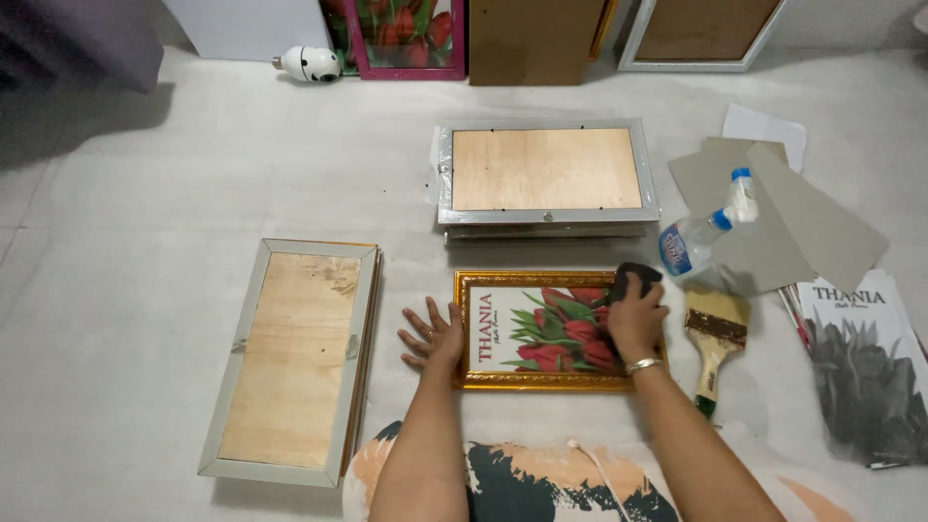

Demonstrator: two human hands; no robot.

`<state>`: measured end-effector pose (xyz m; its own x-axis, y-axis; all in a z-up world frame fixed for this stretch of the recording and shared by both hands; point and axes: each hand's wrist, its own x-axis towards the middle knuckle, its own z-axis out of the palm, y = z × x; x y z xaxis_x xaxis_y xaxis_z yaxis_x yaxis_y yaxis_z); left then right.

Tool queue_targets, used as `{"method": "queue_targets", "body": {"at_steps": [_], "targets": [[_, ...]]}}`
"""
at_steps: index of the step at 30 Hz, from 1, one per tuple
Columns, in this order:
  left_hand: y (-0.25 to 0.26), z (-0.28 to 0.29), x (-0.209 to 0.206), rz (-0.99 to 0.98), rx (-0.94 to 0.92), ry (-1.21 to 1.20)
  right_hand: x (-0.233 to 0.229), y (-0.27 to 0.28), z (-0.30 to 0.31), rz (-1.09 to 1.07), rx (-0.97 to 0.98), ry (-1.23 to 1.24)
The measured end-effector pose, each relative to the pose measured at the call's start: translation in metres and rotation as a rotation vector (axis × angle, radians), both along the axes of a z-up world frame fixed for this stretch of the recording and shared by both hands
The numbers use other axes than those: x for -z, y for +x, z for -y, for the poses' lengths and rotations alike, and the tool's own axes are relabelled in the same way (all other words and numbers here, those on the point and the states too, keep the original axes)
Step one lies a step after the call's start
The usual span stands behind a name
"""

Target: Cleaning and dusting picture frames and glass using a brush, spray, and cloth.

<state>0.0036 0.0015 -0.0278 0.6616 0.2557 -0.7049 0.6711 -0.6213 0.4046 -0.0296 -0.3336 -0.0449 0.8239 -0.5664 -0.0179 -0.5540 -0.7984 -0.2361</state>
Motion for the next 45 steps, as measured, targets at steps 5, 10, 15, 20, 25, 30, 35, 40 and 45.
{"method": "queue_targets", "body": {"at_steps": [5,10,15,20,25,30,35,40,45], "targets": [[-0.005,-0.001,-0.017,-0.003,-0.014,-0.030,-0.011,0.003,-0.125,0.024,-0.132,0.068],[-0.006,0.001,-0.028,0.010,-0.022,-0.034,0.001,0.016,-0.219,0.048,-0.580,0.176],[-0.003,0.000,-0.010,0.014,-0.025,-0.019,-0.031,-0.009,-0.205,-0.046,-0.797,0.193],[-0.005,0.001,-0.014,0.017,-0.033,-0.029,-0.043,-0.035,-0.082,-0.195,-0.722,0.071],[-0.004,0.000,-0.007,0.049,-0.026,-0.031,-0.062,-0.069,0.000,-0.125,-0.167,0.014],[-0.005,-0.001,-0.010,0.030,-0.028,-0.030,-0.025,-0.049,-0.078,-0.100,-0.142,0.017],[-0.003,-0.001,0.003,0.033,-0.039,-0.018,-0.060,-0.061,-0.201,-0.142,-0.479,0.205],[0.002,-0.003,0.021,0.076,-0.068,-0.033,-0.024,-0.060,-0.208,-0.176,-0.804,0.245],[-0.006,-0.005,0.008,0.124,-0.057,-0.041,-0.052,-0.069,-0.107,-0.236,-0.835,0.121]]}}
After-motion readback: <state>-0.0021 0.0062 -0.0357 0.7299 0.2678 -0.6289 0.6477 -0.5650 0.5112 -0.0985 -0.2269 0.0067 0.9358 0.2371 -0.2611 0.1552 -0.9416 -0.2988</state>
